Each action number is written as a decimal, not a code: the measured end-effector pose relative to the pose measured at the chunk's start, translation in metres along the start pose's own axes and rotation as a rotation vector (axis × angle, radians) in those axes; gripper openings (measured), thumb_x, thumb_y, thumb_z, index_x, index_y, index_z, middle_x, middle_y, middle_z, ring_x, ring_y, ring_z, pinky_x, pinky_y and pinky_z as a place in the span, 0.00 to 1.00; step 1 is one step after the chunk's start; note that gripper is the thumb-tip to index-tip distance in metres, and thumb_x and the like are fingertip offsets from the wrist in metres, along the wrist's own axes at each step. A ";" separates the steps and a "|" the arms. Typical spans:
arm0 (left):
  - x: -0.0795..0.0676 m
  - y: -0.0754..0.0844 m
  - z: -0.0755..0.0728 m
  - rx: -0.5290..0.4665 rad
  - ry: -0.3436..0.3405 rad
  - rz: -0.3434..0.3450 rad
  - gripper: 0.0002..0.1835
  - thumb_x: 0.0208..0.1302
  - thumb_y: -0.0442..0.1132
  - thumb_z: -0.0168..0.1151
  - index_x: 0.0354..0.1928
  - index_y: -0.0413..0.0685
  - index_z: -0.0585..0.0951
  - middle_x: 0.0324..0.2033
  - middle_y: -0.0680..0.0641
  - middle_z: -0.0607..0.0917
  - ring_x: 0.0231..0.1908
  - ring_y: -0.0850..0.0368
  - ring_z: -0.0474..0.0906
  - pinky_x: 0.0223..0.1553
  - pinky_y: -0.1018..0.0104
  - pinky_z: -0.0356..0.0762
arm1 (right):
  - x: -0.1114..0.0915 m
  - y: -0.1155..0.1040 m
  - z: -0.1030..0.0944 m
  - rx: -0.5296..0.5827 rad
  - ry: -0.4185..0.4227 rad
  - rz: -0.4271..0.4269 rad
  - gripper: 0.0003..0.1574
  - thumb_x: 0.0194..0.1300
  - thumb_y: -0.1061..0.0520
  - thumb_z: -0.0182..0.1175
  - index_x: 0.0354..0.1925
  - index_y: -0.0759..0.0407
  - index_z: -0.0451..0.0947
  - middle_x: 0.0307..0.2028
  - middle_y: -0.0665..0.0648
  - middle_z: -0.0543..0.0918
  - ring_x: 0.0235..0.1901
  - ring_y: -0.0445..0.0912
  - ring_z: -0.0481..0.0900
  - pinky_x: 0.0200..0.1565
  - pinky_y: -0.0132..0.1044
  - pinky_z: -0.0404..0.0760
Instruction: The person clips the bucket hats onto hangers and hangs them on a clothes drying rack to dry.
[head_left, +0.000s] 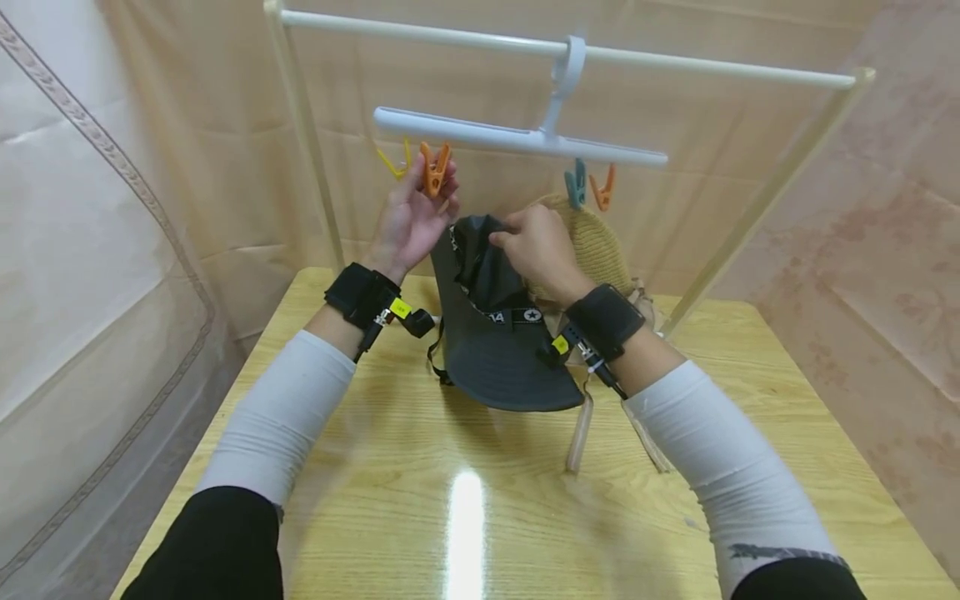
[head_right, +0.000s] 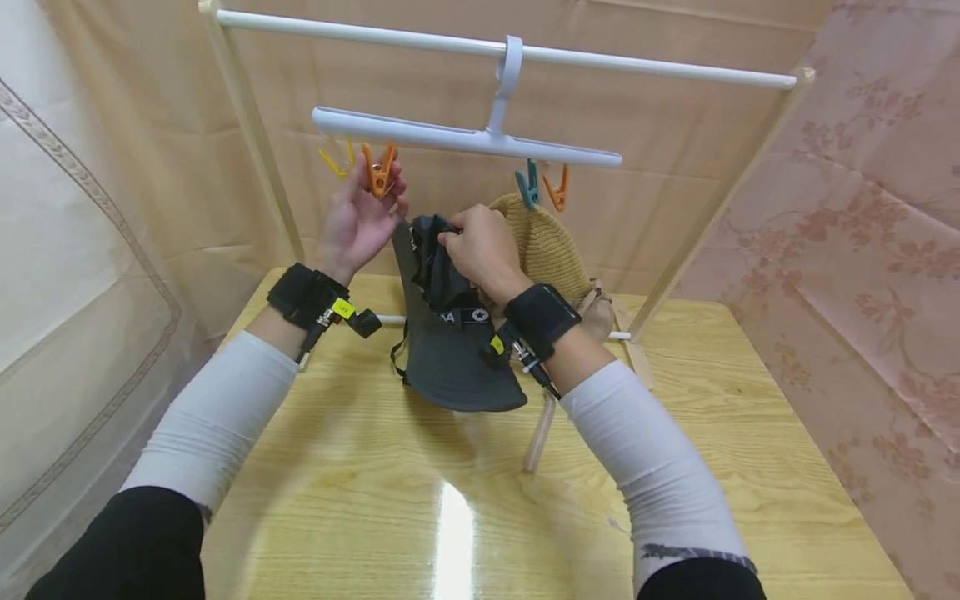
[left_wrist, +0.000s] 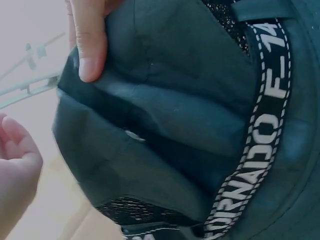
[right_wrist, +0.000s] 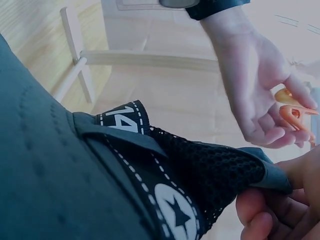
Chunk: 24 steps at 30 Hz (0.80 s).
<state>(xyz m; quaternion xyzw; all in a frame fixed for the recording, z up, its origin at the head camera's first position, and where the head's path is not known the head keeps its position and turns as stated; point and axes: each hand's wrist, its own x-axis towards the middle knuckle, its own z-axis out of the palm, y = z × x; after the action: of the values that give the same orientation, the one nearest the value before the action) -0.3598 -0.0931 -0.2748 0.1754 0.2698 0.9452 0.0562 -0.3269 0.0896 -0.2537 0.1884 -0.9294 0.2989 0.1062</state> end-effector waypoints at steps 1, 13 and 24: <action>0.000 0.002 0.000 0.009 -0.003 -0.007 0.16 0.71 0.45 0.48 0.49 0.41 0.76 0.37 0.46 0.81 0.39 0.54 0.73 0.40 0.65 0.69 | 0.000 0.000 0.000 -0.006 -0.002 -0.006 0.21 0.63 0.54 0.59 0.16 0.60 0.74 0.13 0.52 0.64 0.16 0.46 0.65 0.22 0.34 0.60; 0.001 0.010 0.012 0.070 0.078 -0.047 0.22 0.69 0.53 0.46 0.49 0.42 0.77 0.35 0.47 0.81 0.39 0.55 0.72 0.38 0.66 0.68 | 0.003 -0.003 0.000 -0.055 -0.012 -0.044 0.26 0.63 0.54 0.59 0.12 0.57 0.63 0.12 0.52 0.61 0.16 0.46 0.65 0.22 0.34 0.60; 0.008 0.013 0.012 0.117 0.080 -0.083 0.17 0.69 0.46 0.49 0.50 0.42 0.77 0.36 0.47 0.78 0.36 0.56 0.71 0.35 0.68 0.69 | 0.002 -0.004 -0.007 -0.097 0.014 -0.113 0.30 0.62 0.55 0.59 0.10 0.56 0.57 0.12 0.51 0.55 0.14 0.46 0.60 0.23 0.34 0.59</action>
<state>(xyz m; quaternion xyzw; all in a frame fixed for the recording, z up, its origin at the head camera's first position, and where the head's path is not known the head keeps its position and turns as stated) -0.3632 -0.0963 -0.2559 0.1293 0.3336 0.9308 0.0741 -0.3261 0.0900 -0.2459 0.2332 -0.9300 0.2482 0.1386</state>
